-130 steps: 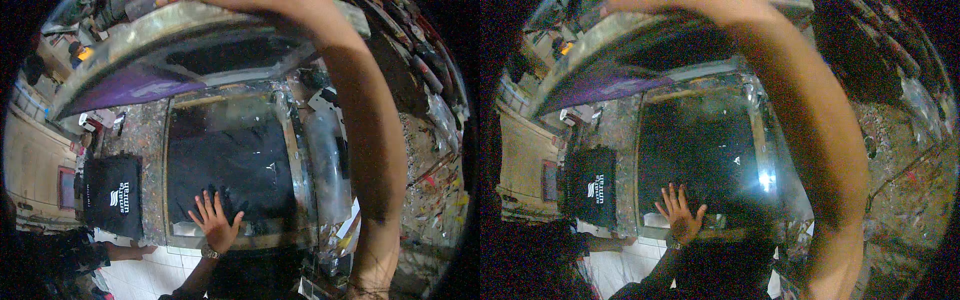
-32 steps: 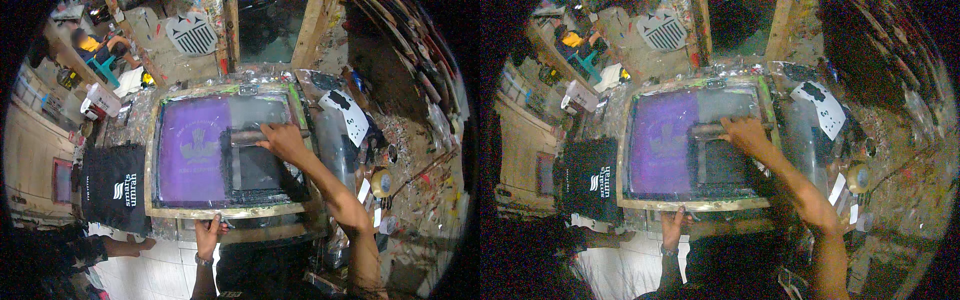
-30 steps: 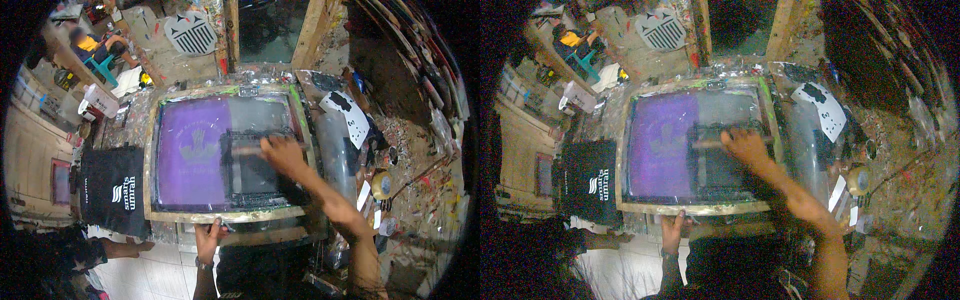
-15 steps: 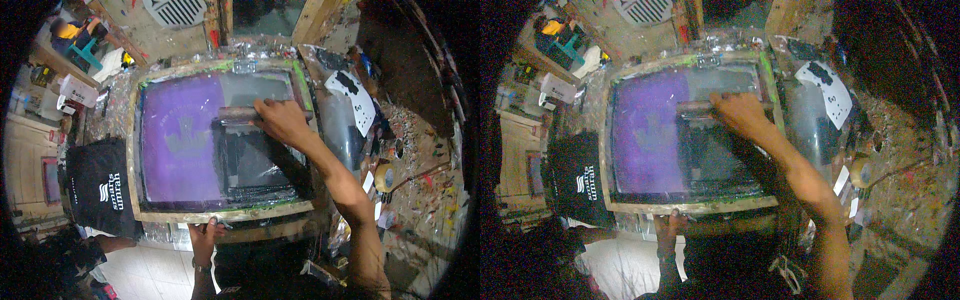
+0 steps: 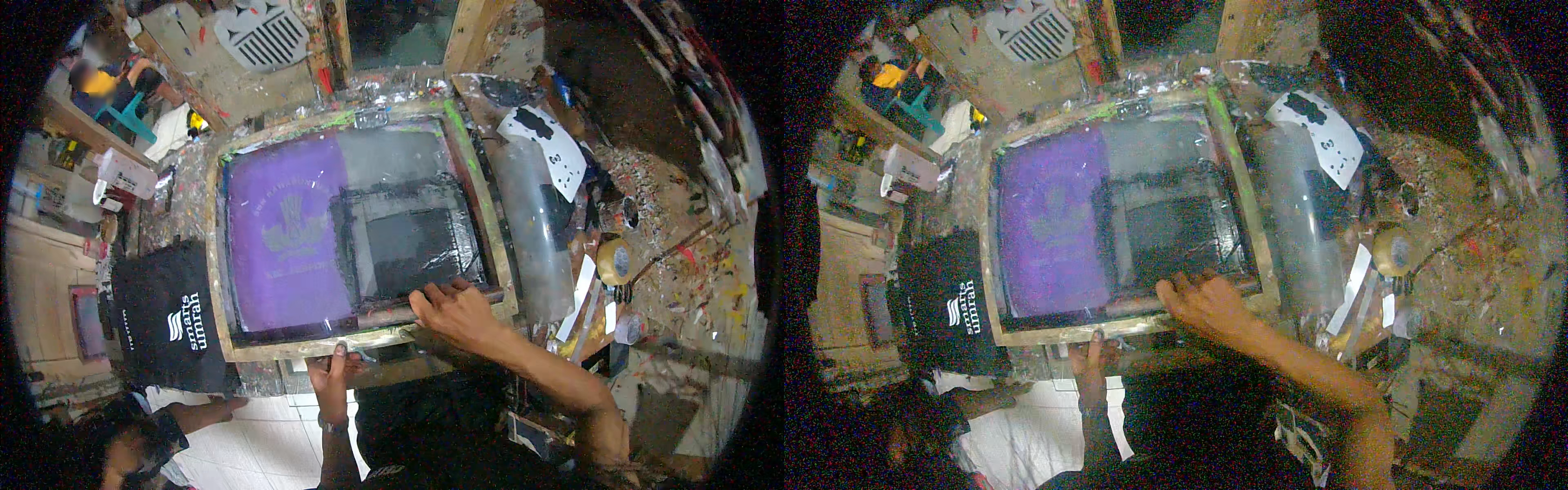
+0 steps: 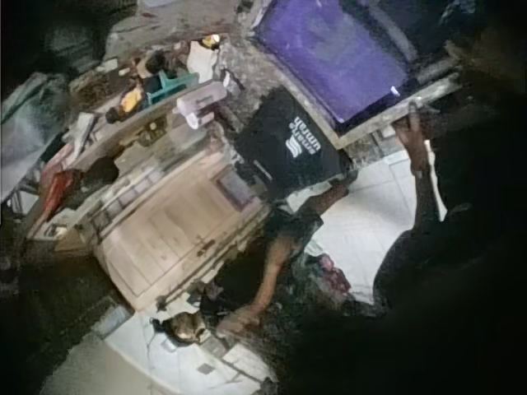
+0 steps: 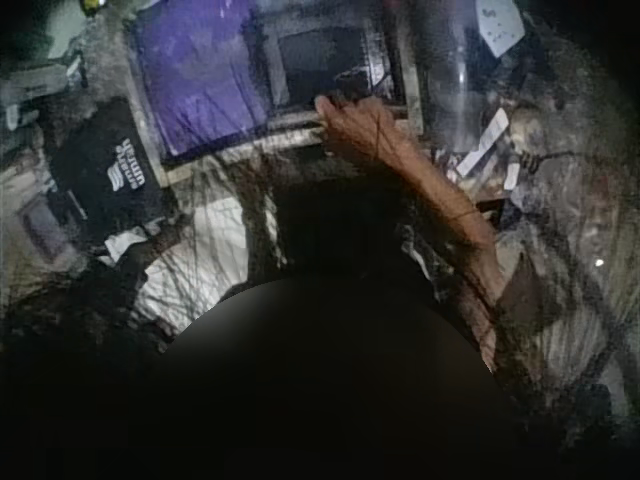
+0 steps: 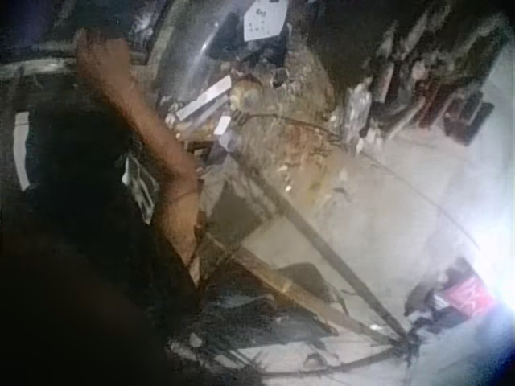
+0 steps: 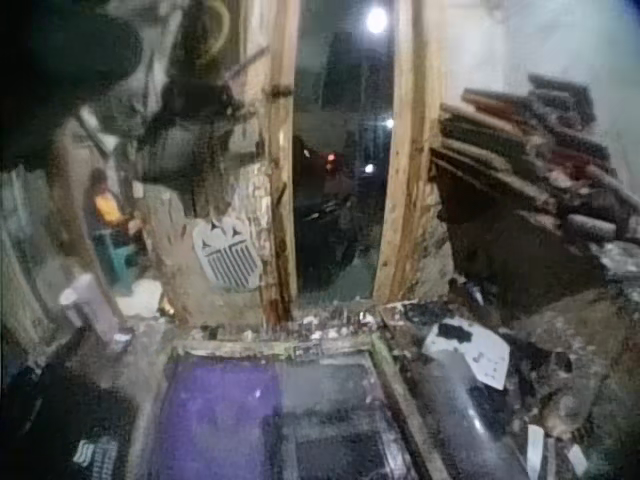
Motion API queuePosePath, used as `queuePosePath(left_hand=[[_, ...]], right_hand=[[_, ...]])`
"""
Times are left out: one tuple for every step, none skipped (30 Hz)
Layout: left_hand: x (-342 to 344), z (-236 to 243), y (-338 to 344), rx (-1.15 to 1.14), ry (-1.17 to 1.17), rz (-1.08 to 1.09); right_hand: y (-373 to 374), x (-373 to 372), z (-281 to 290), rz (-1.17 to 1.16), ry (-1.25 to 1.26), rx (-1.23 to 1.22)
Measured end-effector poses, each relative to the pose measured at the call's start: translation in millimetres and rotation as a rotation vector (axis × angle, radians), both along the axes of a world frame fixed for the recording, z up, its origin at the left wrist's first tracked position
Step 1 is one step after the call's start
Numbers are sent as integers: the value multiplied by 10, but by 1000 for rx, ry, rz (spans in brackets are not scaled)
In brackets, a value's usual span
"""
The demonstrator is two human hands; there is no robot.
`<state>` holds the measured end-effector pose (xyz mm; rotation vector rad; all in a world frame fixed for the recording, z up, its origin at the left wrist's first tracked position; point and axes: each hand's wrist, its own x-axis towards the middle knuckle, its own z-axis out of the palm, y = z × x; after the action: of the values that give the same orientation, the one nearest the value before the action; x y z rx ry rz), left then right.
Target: The person performs screen printing on black t-shirts using a squeegee to spread ink across a screen. They repeatedly place shirts under the screen, pull ink through, lift the screen, and stack the printed shirts.
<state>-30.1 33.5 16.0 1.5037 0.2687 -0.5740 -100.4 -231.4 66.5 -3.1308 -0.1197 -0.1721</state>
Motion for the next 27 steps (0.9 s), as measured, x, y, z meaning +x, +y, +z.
queuePosePath(left_hand=[[-21, -31, 0, -37, -38, 10], [-58, -78, 8, -75, -75, 20], [-67, -94, 22, -111, -120, 38], [-43, -22, -37, -193, -176, 25], [-72, -71, -22, -233, -173, 43], [-108, -64, 11, -213, -200, 77], [-141, -56, -5, -202, -216, 101], [-121, -63, 40, -249, -326, 70], [-108, 2, 63, -251, -351, 70], [-117, 131, 64, -254, -373, 72], [-95, 254, 73, -256, -395, 77], [-22, 364, 135, -232, -429, 10], [20, 440, 88, -139, -582, 58], [114, 482, 124, -74, -743, 7], [217, 522, 90, -31, -900, -44], [357, 900, -159, -268, -850, -111], [513, 947, -249, -175, -934, -78], [649, 1039, -488, -60, -915, 97], [891, 977, -621, 203, -963, 76], [1135, 904, -774, 457, -1001, 56], [1447, 554, -753, 671, -1131, 3], [1682, 34, -591, 986, -1220, 48], [1855, -374, -476, 1299, -1290, 99], [1891, -606, -443, 1402, -1297, 129], [1890, -759, -403, 1505, -1306, 158], [1897, -831, -414, 1606, -1305, 187], [1803, -719, -608, 1454, -1219, 86]], right_hand=[[12, 4, 28, 1, -47, -15], [34, 16, 61, -37, 55, -17], [51, 17, 128, -25, -18, -10], [57, 6, 185, -24, -91, -5], [68, -5, 255, -22, -164, -2], [139, -5, 295, -100, -201, 6], [185, -33, 354, -150, -295, -3], [246, -31, 419, -197, -390, -11], [310, -47, 489, -242, -478, -13], [328, -77, 602, -237, -509, -20], [321, -50, 719, -238, -547, -18], [298, -19, 845, -236, -577, -9], [269, 3, 994, -227, -597, 3], [191, 89, 1169, -219, -600, -31], [51, 184, 1396, -231, -598, -81], [-101, 338, 1562, -186, -711, -98], [-211, 536, 1733, -127, -835, -106], [-291, 682, 1940, -132, -809, -86], [-378, 811, 2138, -142, -785, -69], [-473, 921, 2310, -172, -752, -138], [-529, 1032, 2511, -193, -733, -193], [-581, 1172, 2675, -164, -725, -106], [-537, 1234, 2975, -228, -512, -50], [-484, 1265, 3284, -296, -286, 2], [-527, 1330, 3368, -313, -244, 33], [-569, 1418, 3413, -330, -196, 62], [-667, 1480, 3453, -375, -146, 72]])
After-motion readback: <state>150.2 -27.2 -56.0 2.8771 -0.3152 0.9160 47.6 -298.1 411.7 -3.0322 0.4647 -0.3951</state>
